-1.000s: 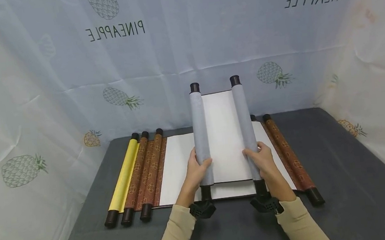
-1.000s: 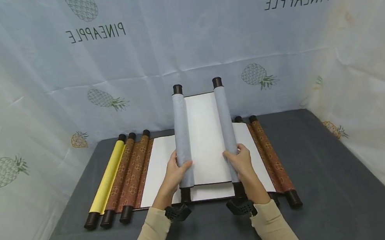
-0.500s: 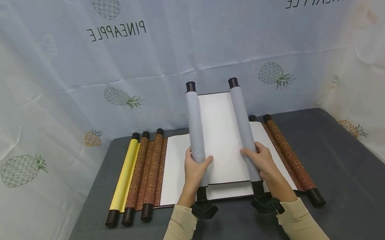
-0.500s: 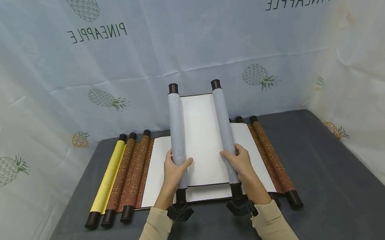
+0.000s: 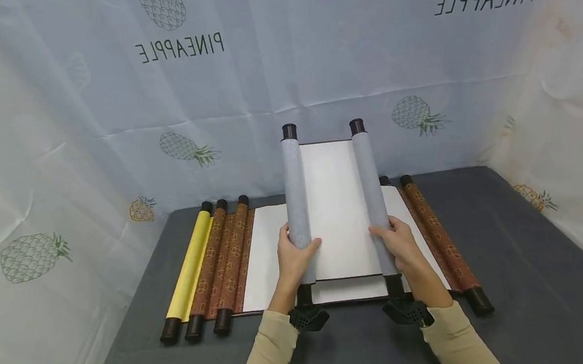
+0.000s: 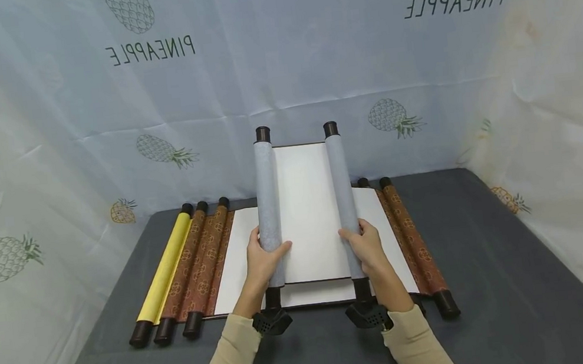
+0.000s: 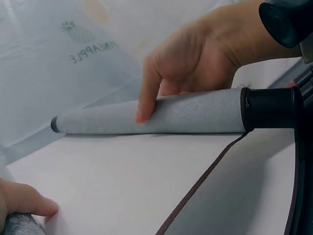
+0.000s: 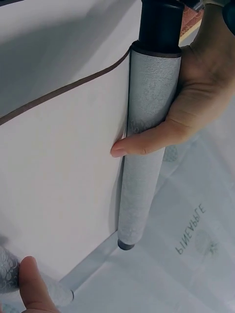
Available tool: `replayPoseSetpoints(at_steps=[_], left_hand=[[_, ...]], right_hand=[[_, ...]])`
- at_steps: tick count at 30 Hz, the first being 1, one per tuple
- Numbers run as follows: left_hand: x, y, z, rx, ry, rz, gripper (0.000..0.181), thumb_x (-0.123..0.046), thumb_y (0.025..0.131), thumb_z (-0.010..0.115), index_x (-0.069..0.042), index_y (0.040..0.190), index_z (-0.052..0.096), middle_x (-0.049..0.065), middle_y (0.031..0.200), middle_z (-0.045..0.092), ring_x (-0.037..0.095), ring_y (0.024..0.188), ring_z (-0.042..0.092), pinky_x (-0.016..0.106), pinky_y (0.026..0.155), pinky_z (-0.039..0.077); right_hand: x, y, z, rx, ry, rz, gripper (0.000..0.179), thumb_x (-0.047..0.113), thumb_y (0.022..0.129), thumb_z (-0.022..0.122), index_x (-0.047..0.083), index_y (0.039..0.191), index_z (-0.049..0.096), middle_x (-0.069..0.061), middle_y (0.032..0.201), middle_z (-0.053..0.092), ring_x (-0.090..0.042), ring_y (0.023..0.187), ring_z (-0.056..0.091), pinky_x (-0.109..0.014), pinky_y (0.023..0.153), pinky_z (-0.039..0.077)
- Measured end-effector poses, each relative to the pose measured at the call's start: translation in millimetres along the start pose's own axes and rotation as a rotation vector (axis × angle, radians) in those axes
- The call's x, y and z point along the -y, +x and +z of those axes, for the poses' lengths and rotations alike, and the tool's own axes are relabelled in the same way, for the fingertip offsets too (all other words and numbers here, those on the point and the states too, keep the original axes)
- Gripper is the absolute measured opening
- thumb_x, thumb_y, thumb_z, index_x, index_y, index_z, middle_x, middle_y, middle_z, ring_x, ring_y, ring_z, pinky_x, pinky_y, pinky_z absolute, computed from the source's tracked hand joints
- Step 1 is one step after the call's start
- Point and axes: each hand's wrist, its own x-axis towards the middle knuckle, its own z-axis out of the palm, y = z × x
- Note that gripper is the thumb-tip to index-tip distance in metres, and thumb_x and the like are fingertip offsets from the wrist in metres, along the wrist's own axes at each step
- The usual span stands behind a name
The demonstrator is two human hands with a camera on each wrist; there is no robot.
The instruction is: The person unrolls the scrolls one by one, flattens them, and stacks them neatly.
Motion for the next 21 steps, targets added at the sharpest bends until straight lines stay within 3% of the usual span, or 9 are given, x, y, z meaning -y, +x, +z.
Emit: replayPoseSetpoints(at_steps=[12,21], left_hand=[[1.6,0.2,-1.4,0.020,-0.020,-0.023,0.064,-0.014,0.080,0.070,0.001,0.136,0.043,0.025,0.130,0.054,0.039,0.115,0.056,0.053,0.093,0.047],[1.9,1.6,-4.5,0.104,-0.061,-0.029,0.060,-0.016,0.084,0.068,0.001,0.136,0.045,0.024,0.132,0.054,0.037,0.117,0.055,0.051,0.095,0.046]], right_hand=[[-2.4,3.4,-3.0,-0.068,0.004,0.004,0.059,0.015,0.095,0.051,-0.009,0.145,0.032,-0.031,0.144,0.037,-0.040,0.124,0.042,-0.052,0.102,0.036],[-1.4,5.0,-10.6,-0.118,-0.004,0.013,0.057,0.016,0.093,0.050,-0.007,0.143,0.035,-0.031,0.141,0.041,-0.038,0.119,0.045,-0.047,0.095,0.039]])
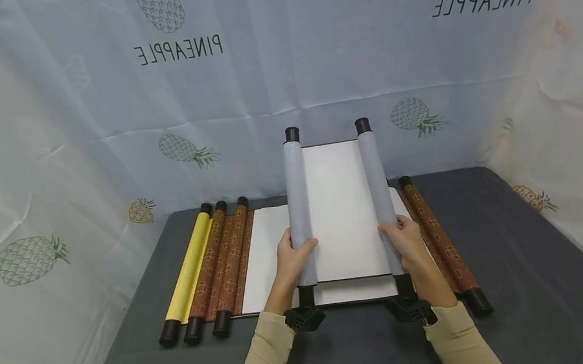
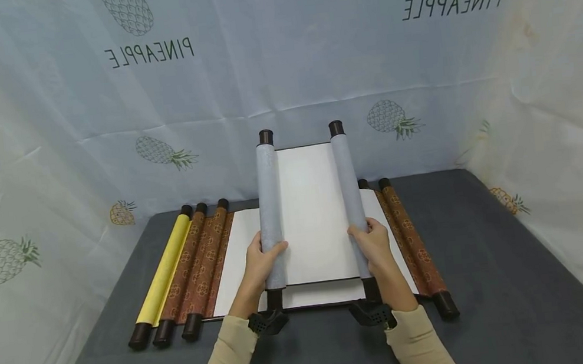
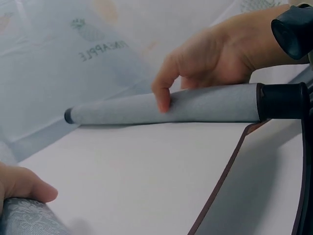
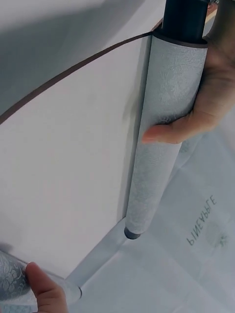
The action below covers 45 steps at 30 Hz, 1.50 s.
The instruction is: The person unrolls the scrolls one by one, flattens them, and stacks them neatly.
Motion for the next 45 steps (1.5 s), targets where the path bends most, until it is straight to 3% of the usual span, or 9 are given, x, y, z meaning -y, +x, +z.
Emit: replayPoseSetpoints(at_steps=[4,11,14,17,23,30,36,41,45], left_hand=[[1.4,0.4,-2.8,0.018,0.018,0.018,0.056,-0.017,0.084,0.070,0.002,0.132,0.050,0.024,0.127,0.058,0.035,0.112,0.058,0.048,0.091,0.048],[1.0,1.5,-7.8,0.025,0.043,0.050,0.054,-0.017,0.083,0.072,0.004,0.130,0.053,0.025,0.122,0.060,0.034,0.106,0.061,0.046,0.086,0.051],[-11.6,-5.0,-11.0,0.046,0.040,0.045,0.057,-0.013,0.085,0.069,0.006,0.134,0.048,0.028,0.125,0.058,0.038,0.111,0.059,0.049,0.091,0.049],[-12.7,-4.9,-12.0,0.066,0.037,0.034,0.063,-0.012,0.087,0.066,0.006,0.142,0.039,0.029,0.132,0.053,0.041,0.119,0.055,0.054,0.097,0.046],[-0.3,3.0,-5.2,0.075,-0.012,-0.006,0.070,-0.009,0.091,0.059,0.004,0.149,0.022,0.029,0.146,0.037,0.047,0.133,0.040,0.063,0.107,0.033],[1.3,2.9,1.0,0.002,-0.012,0.002,0.072,-0.008,0.084,0.057,0.004,0.147,0.025,0.029,0.143,0.040,0.046,0.129,0.044,0.062,0.104,0.037],[0.0,0.7,2.2,-0.070,0.025,0.000,0.073,-0.018,0.081,0.070,0.001,0.142,0.035,0.024,0.136,0.048,0.040,0.121,0.051,0.056,0.098,0.043],[-0.9,-0.5,0.5,-0.093,0.047,0.027,0.073,-0.018,0.078,0.076,0.002,0.138,0.040,0.024,0.131,0.052,0.040,0.118,0.053,0.055,0.096,0.045],[1.2,1.5,-0.8,-0.095,0.037,0.035,0.073,-0.014,0.078,0.074,0.001,0.139,0.038,0.026,0.131,0.052,0.040,0.117,0.054,0.054,0.094,0.046]], right_hand=[[-0.1,0.1,-2.3,0.004,-0.003,0.004,0.059,0.016,0.093,0.049,-0.007,0.144,0.034,-0.031,0.142,0.040,-0.037,0.120,0.044,-0.048,0.096,0.038],[-0.8,2.0,-2.5,-0.009,-0.007,-0.013,0.054,0.015,0.092,0.050,-0.007,0.139,0.040,-0.030,0.136,0.046,-0.033,0.110,0.047,-0.038,0.086,0.040],[-0.2,1.7,-2.8,-0.019,-0.003,-0.003,0.054,0.015,0.091,0.050,-0.007,0.140,0.039,-0.030,0.136,0.046,-0.033,0.111,0.047,-0.038,0.086,0.040],[1.0,1.1,-3.4,-0.026,0.002,0.013,0.055,0.014,0.091,0.050,-0.006,0.141,0.038,-0.029,0.137,0.045,-0.034,0.112,0.047,-0.039,0.087,0.040],[0.1,1.0,-2.9,-0.005,-0.012,0.009,0.057,0.016,0.092,0.050,-0.006,0.143,0.036,-0.030,0.138,0.043,-0.035,0.114,0.046,-0.041,0.088,0.039],[-2.7,0.0,-1.5,0.004,-0.010,-0.013,0.057,0.017,0.093,0.053,-0.008,0.141,0.036,-0.031,0.136,0.045,-0.035,0.114,0.049,-0.041,0.089,0.043],[-2.4,-0.6,-1.9,0.005,-0.014,-0.017,0.062,0.018,0.092,0.059,-0.008,0.143,0.034,-0.030,0.137,0.046,-0.033,0.112,0.051,-0.035,0.084,0.044],[-2.9,0.0,-2.2,0.001,-0.024,-0.012,0.063,0.019,0.090,0.063,-0.007,0.141,0.035,-0.030,0.135,0.048,-0.029,0.106,0.055,-0.029,0.077,0.044],[-4.1,0.7,-2.8,-0.004,-0.030,-0.008,0.064,0.019,0.090,0.064,-0.007,0.141,0.036,-0.031,0.136,0.048,-0.031,0.108,0.055,-0.030,0.078,0.045]])
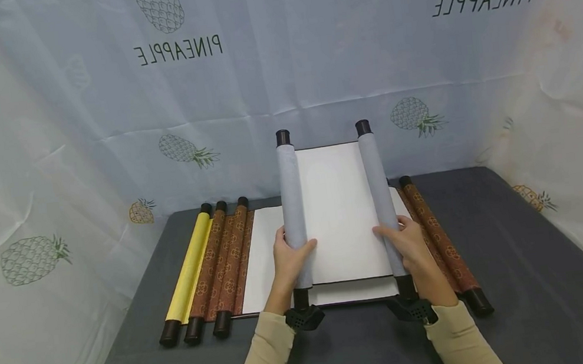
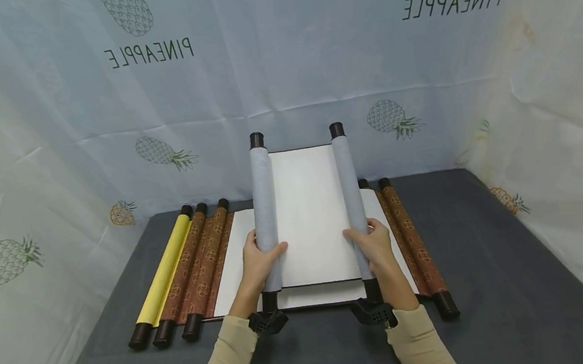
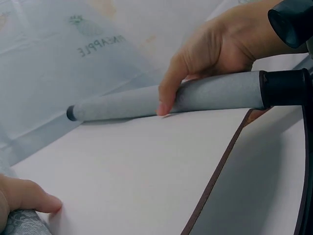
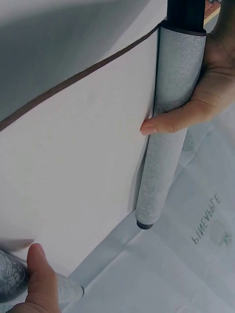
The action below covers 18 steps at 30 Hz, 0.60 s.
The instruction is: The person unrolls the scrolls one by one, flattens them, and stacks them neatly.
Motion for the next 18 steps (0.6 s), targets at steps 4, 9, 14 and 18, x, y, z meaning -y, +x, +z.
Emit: replayPoseSetpoints(at_steps=[4,9,14,18], left_hand=[[1.3,1.6,-1.0,0.005,-0.008,-0.010,0.072,-0.011,0.079,0.072,0.000,0.140,0.036,0.028,0.131,0.051,0.041,0.115,0.055,0.052,0.090,0.048],[2.3,4.0,-4.0,0.020,0.005,-0.022,0.063,-0.011,0.081,0.068,0.001,0.137,0.041,0.027,0.128,0.053,0.039,0.112,0.057,0.048,0.087,0.049],[2.9,6.9,-9.1,0.064,-0.009,-0.048,0.062,-0.014,0.084,0.065,-0.001,0.139,0.041,0.025,0.130,0.054,0.038,0.116,0.055,0.049,0.091,0.047],[2.8,7.7,-13.4,0.089,-0.011,-0.042,0.059,-0.015,0.086,0.065,-0.002,0.139,0.043,0.024,0.134,0.053,0.038,0.120,0.053,0.052,0.097,0.044]], right_hand=[[-0.9,0.8,-1.9,-0.016,-0.007,0.007,0.061,0.016,0.090,0.062,-0.009,0.140,0.037,-0.031,0.135,0.048,-0.031,0.107,0.054,-0.031,0.078,0.044],[0.2,2.2,-5.5,-0.024,-0.025,-0.003,0.058,0.016,0.090,0.061,-0.010,0.137,0.040,-0.031,0.132,0.050,-0.026,0.099,0.056,-0.027,0.072,0.043],[0.2,3.5,-9.0,0.007,-0.033,0.003,0.062,0.018,0.091,0.060,-0.008,0.142,0.036,-0.030,0.135,0.048,-0.025,0.099,0.055,-0.025,0.071,0.043],[-0.8,4.6,-12.3,0.029,-0.035,0.006,0.064,0.020,0.093,0.057,-0.006,0.145,0.032,-0.029,0.139,0.044,-0.029,0.107,0.052,-0.028,0.076,0.042]])
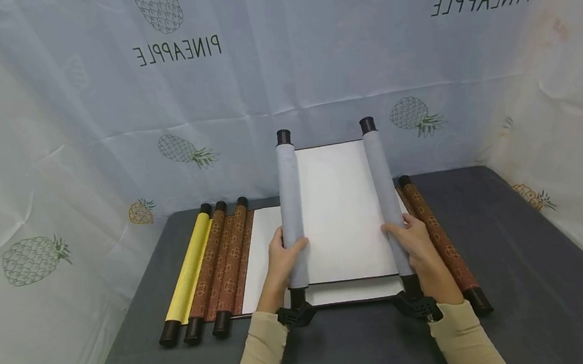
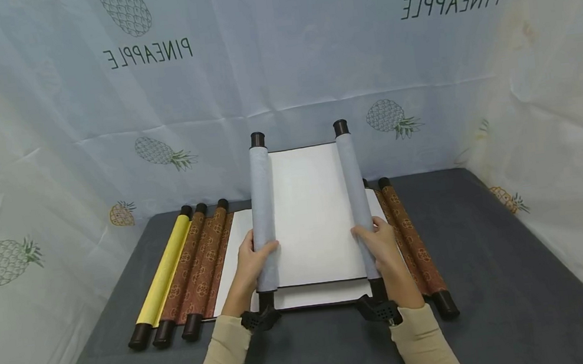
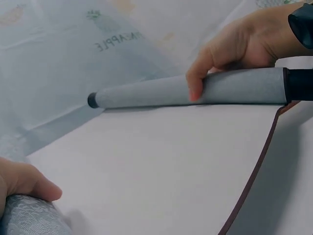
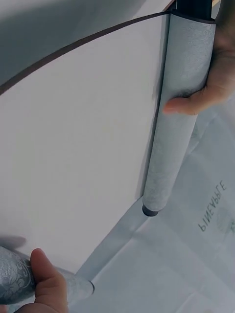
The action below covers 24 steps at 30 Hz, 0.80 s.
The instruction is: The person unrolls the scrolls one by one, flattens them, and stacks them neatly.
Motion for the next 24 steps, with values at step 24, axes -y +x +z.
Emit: replayPoseSetpoints(at_steps=[24], left_hand=[[-3.4,3.3,-8.7,0.003,-0.039,0.027,0.068,-0.002,0.087,0.054,0.007,0.147,0.024,0.031,0.145,0.037,0.048,0.134,0.039,0.064,0.108,0.031]], right_hand=[[5.0,-2.2,-10.5,0.121,-0.001,-0.046,0.065,0.021,0.098,0.051,-0.006,0.150,0.023,-0.033,0.146,0.037,-0.033,0.117,0.051,-0.034,0.084,0.044]])
